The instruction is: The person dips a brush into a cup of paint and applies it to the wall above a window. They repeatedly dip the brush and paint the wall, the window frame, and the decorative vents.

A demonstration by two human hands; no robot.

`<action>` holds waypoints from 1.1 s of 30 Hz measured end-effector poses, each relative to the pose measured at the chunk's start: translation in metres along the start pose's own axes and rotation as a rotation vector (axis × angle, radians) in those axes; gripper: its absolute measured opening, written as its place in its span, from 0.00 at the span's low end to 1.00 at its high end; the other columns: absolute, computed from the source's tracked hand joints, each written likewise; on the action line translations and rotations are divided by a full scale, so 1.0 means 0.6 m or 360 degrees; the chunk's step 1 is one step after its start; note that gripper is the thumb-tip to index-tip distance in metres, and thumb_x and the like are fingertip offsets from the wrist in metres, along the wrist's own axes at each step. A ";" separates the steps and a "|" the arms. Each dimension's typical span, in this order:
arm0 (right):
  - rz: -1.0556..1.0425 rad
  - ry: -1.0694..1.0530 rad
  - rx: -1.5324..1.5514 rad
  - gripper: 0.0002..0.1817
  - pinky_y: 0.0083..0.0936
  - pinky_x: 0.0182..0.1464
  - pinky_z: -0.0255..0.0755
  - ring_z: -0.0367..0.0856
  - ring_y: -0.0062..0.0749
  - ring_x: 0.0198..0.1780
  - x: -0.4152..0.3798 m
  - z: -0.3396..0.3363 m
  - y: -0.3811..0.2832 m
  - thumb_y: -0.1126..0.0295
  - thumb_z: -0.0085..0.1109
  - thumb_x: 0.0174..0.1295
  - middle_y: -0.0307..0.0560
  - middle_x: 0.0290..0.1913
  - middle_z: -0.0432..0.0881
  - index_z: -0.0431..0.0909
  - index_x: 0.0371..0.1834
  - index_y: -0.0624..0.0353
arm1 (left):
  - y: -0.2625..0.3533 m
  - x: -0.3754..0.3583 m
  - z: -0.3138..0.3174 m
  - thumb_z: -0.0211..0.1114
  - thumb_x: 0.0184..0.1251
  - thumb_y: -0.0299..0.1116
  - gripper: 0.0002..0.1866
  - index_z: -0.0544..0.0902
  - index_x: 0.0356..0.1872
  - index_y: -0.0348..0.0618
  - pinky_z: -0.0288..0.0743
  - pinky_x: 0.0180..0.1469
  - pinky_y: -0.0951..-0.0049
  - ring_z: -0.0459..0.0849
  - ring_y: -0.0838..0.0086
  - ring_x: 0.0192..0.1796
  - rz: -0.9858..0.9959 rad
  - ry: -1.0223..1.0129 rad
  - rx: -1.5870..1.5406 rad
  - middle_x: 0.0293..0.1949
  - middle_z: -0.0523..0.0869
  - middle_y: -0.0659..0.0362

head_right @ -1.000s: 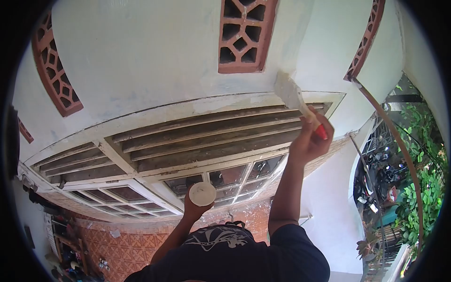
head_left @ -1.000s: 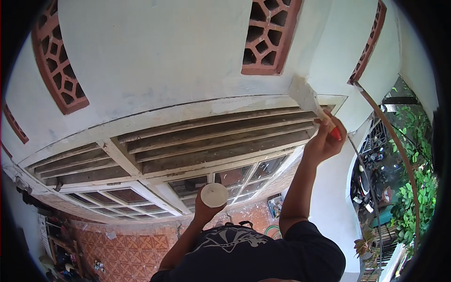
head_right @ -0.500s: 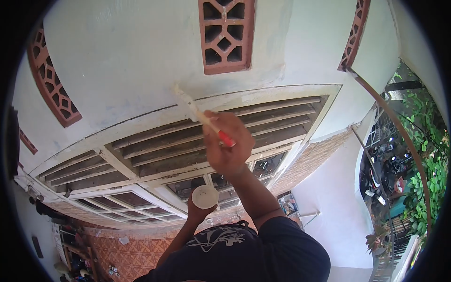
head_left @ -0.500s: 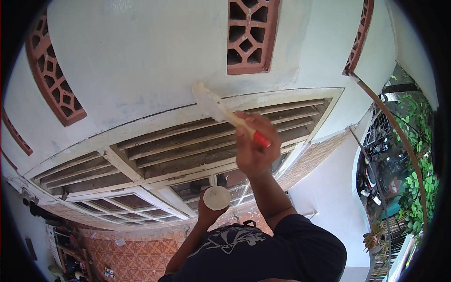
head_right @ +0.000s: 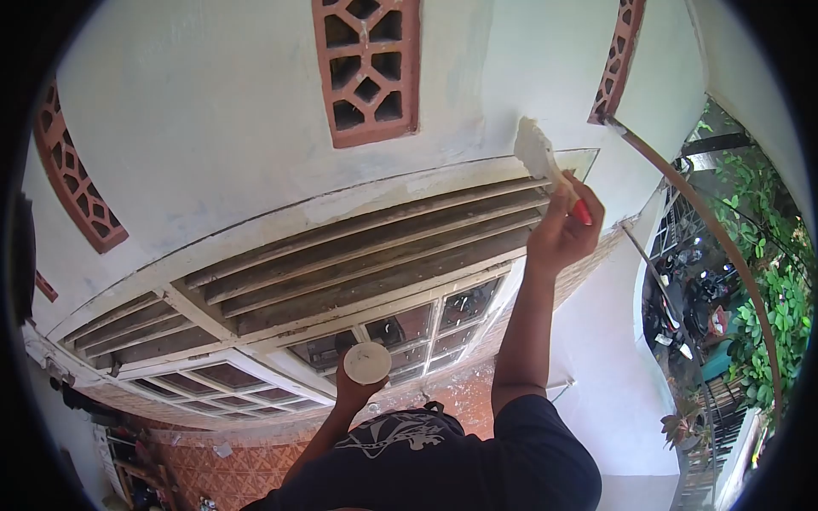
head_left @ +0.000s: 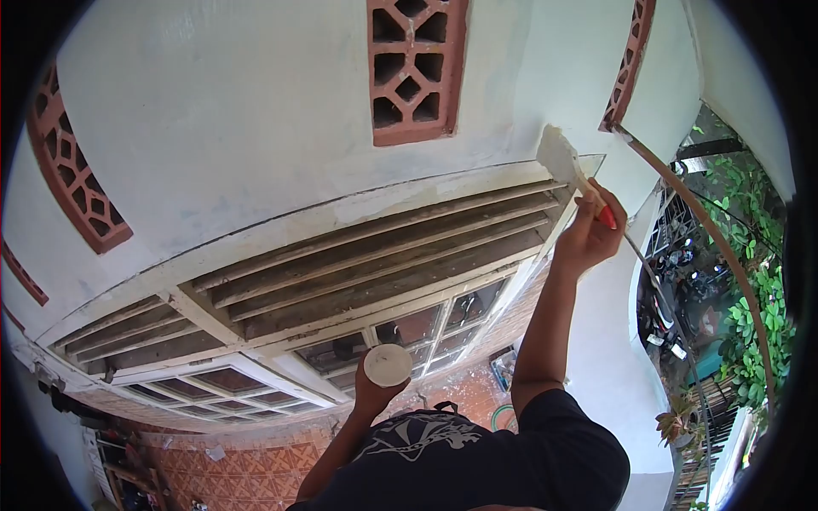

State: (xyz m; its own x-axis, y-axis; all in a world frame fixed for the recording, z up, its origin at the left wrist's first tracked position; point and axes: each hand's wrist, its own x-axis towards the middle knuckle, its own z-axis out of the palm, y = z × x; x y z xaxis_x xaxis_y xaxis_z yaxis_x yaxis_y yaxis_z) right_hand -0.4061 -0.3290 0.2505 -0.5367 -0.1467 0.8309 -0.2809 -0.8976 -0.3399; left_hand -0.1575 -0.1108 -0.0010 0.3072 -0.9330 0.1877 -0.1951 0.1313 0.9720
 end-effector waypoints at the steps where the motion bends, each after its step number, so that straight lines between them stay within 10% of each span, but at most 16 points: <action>1: -0.0001 0.0004 -0.0007 0.10 0.29 0.47 0.81 0.85 0.38 0.47 -0.005 0.004 0.004 0.80 0.60 0.64 0.57 0.45 0.84 0.75 0.48 0.65 | -0.003 0.002 0.004 0.85 0.39 0.32 0.42 0.70 0.58 0.39 0.76 0.57 0.64 0.81 0.63 0.54 0.0009 -0.0009 -0.0003 0.51 0.81 0.51; 8: -0.0554 -0.0461 0.0004 0.10 0.29 0.40 0.80 0.87 0.47 0.40 -0.070 0.072 -0.079 0.84 0.63 0.57 0.58 0.41 0.85 0.78 0.42 0.65 | -0.026 0.013 0.027 0.85 0.38 0.32 0.45 0.69 0.60 0.38 0.76 0.58 0.64 0.81 0.63 0.56 0.0005 -0.0065 0.0026 0.53 0.80 0.51; 20: 0.0505 -0.0302 0.0633 0.11 0.20 0.42 0.79 0.84 0.29 0.42 -0.050 0.046 -0.024 0.80 0.59 0.66 0.57 0.46 0.84 0.73 0.50 0.65 | -0.008 0.017 0.056 0.85 0.38 0.32 0.45 0.68 0.61 0.38 0.76 0.58 0.63 0.81 0.63 0.56 -0.0036 -0.0004 0.0008 0.53 0.80 0.50; 29: -0.0048 0.0019 0.0008 0.10 0.27 0.46 0.80 0.86 0.38 0.46 0.017 -0.019 0.043 0.81 0.60 0.64 0.58 0.44 0.84 0.75 0.48 0.67 | -0.035 0.017 0.071 0.85 0.38 0.34 0.45 0.69 0.60 0.38 0.76 0.58 0.62 0.81 0.62 0.55 -0.0020 0.0004 0.0022 0.52 0.80 0.51; 33: -0.0601 -0.0514 -0.0181 0.11 0.29 0.46 0.79 0.86 0.46 0.43 -0.018 0.009 0.016 0.84 0.63 0.59 0.61 0.43 0.85 0.76 0.44 0.66 | -0.025 0.015 0.078 0.85 0.38 0.34 0.45 0.68 0.60 0.38 0.75 0.59 0.62 0.81 0.62 0.56 -0.0019 0.0022 0.0066 0.52 0.80 0.51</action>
State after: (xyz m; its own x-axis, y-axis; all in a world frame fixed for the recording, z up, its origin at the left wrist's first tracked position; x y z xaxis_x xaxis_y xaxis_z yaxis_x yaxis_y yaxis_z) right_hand -0.3985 -0.3385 0.2405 -0.1130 0.0421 0.9927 -0.5025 -0.8643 -0.0206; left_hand -0.1955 -0.1367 -0.0205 0.3223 -0.9297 0.1782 -0.2299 0.1057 0.9675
